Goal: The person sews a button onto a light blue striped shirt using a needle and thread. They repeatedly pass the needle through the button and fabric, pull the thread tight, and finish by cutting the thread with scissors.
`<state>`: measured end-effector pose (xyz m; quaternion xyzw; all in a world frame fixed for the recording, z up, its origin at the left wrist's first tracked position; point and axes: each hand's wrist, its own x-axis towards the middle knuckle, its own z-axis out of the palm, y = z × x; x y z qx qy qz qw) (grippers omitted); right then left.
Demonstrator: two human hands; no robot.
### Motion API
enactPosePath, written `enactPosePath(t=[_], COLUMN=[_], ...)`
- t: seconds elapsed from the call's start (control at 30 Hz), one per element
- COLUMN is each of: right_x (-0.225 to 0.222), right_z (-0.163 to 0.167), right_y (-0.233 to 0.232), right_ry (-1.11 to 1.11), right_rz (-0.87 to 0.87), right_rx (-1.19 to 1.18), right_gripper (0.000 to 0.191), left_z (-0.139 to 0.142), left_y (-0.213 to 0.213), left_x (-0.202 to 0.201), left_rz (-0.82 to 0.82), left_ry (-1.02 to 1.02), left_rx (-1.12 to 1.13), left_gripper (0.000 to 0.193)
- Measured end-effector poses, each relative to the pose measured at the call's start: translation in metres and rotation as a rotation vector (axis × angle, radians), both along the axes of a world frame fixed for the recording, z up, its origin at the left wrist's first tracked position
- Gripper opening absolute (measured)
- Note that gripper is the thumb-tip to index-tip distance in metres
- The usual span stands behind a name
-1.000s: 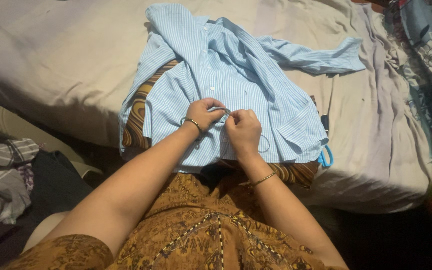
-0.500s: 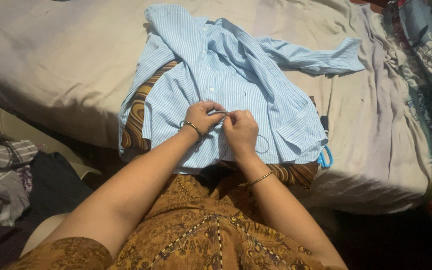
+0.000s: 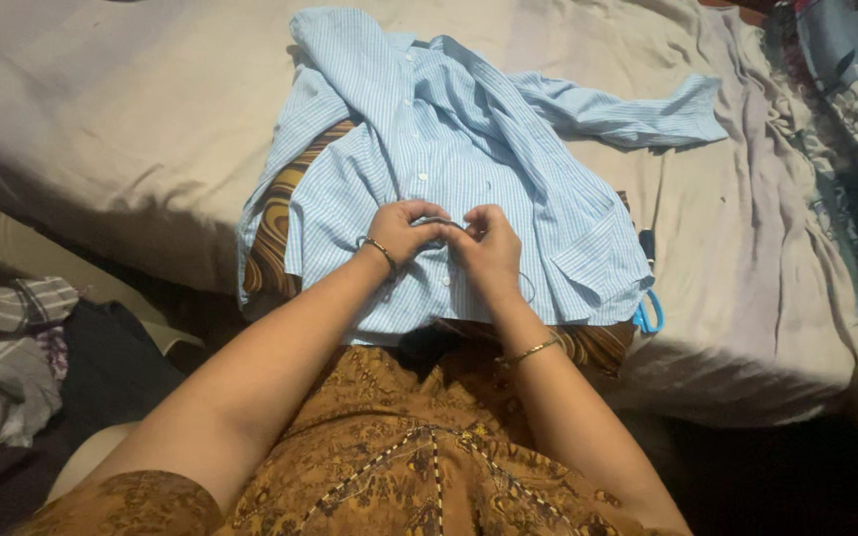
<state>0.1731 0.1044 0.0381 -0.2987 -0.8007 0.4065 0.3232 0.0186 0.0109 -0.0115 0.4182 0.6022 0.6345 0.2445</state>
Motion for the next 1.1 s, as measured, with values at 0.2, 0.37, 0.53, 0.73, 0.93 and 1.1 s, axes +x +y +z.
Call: enactPosePath(t=[0.2,0.37,0.53,0.73,0.93,1.1], right_x=[0.001,0.011,0.000,-0.009,-0.012,0.032], right_z=[0.017,0.022,0.024,0.022,0.010,0.027], right_y=[0.034,0.045,0.039,0.036,0.060,0.124], right_ry=[0.164,-0.034,0.019,-0.016,0.290,0.720], right_rz=[-0.035,0.047,0.245,0.194,0.003,-0.190], right_rx=[-0.273,-0.519,-0.886,-1.006,-1.055,-1.126], right_gripper=[0.024,0.025,0.019,0.013,0.010,0.014], left_z=[-0.002,-0.006,-0.009,0.002,0.015,0.015], left_y=[0.003,0.005,0.005,0.001,-0.007,-0.009], left_x=[-0.003,-0.006,-0.011,-0.008,-0.008,-0.008], left_rz=[0.014,-0.101,-0.143,-0.136,-0.121,-0.108], left_ry=[-0.031,-0.191,-0.234,-0.308,-0.358,-0.428], left_rx=[0.018,0.009,0.034,-0.015,-0.029,0.003], left_gripper=[0.025,0.021,0.020,0.018,0.020,0.021])
